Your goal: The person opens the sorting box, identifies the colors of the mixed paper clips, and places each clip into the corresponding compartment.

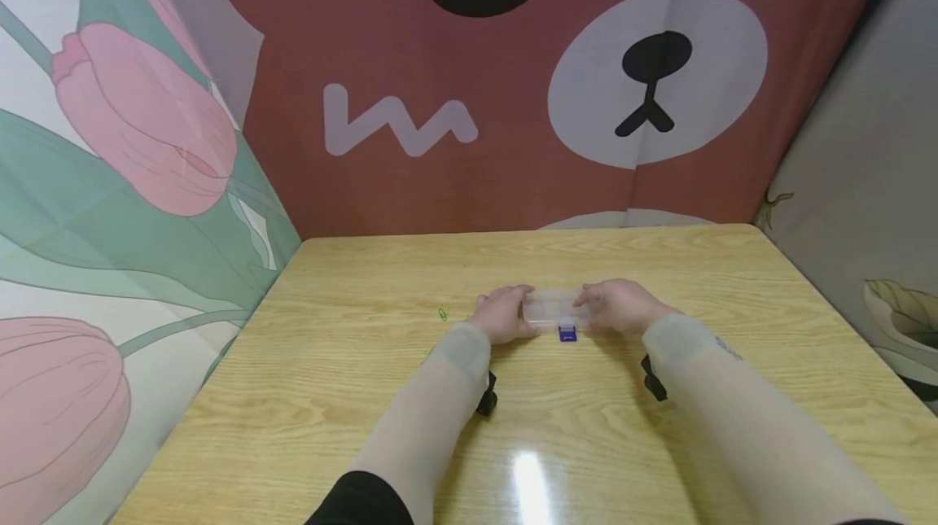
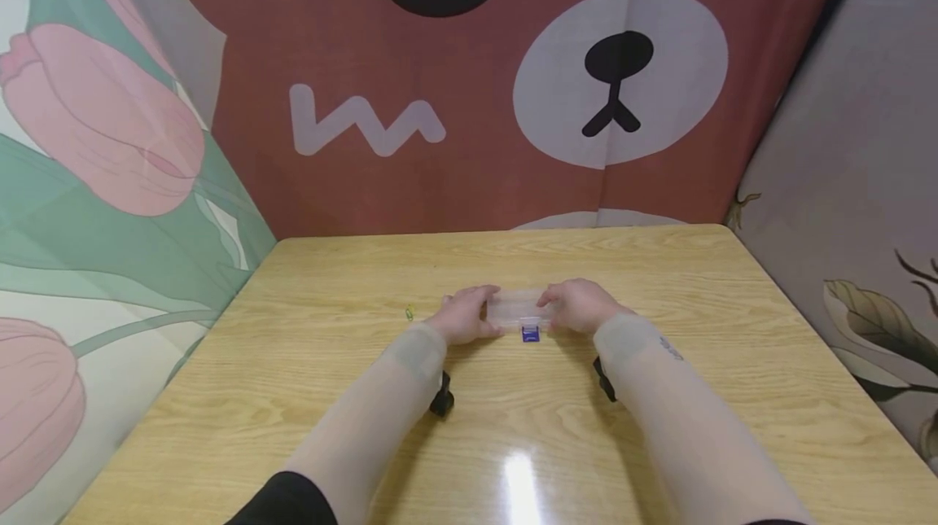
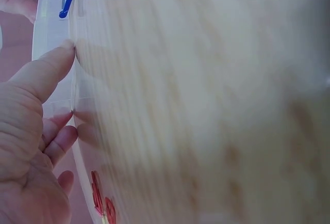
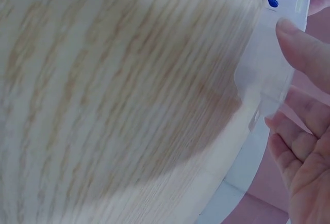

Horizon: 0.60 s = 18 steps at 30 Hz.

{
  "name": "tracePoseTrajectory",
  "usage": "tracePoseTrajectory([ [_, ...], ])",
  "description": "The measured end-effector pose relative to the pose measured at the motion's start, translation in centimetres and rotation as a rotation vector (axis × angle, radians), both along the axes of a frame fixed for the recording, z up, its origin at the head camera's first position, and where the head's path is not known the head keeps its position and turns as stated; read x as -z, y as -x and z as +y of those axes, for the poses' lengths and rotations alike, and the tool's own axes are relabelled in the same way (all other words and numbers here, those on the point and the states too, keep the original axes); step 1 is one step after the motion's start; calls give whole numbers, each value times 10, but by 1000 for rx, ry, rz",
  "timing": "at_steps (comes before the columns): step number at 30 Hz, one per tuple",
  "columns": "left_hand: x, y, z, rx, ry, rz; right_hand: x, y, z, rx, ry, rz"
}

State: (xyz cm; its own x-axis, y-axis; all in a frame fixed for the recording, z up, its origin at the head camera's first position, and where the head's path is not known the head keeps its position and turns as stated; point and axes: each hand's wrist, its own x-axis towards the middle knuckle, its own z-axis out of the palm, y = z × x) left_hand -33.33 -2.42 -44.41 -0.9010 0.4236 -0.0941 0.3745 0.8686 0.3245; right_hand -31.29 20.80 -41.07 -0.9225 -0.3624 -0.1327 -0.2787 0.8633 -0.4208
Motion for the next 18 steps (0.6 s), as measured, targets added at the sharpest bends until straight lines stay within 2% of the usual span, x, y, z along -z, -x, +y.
tracePoseTrajectory([
  [8, 0, -2, -1, -9, -25, -8, -6, 1, 1, -32, -36, -2],
  [18, 2, -2, -1, -23, -30, -1, -12, 5, 4, -82, 13, -40],
])
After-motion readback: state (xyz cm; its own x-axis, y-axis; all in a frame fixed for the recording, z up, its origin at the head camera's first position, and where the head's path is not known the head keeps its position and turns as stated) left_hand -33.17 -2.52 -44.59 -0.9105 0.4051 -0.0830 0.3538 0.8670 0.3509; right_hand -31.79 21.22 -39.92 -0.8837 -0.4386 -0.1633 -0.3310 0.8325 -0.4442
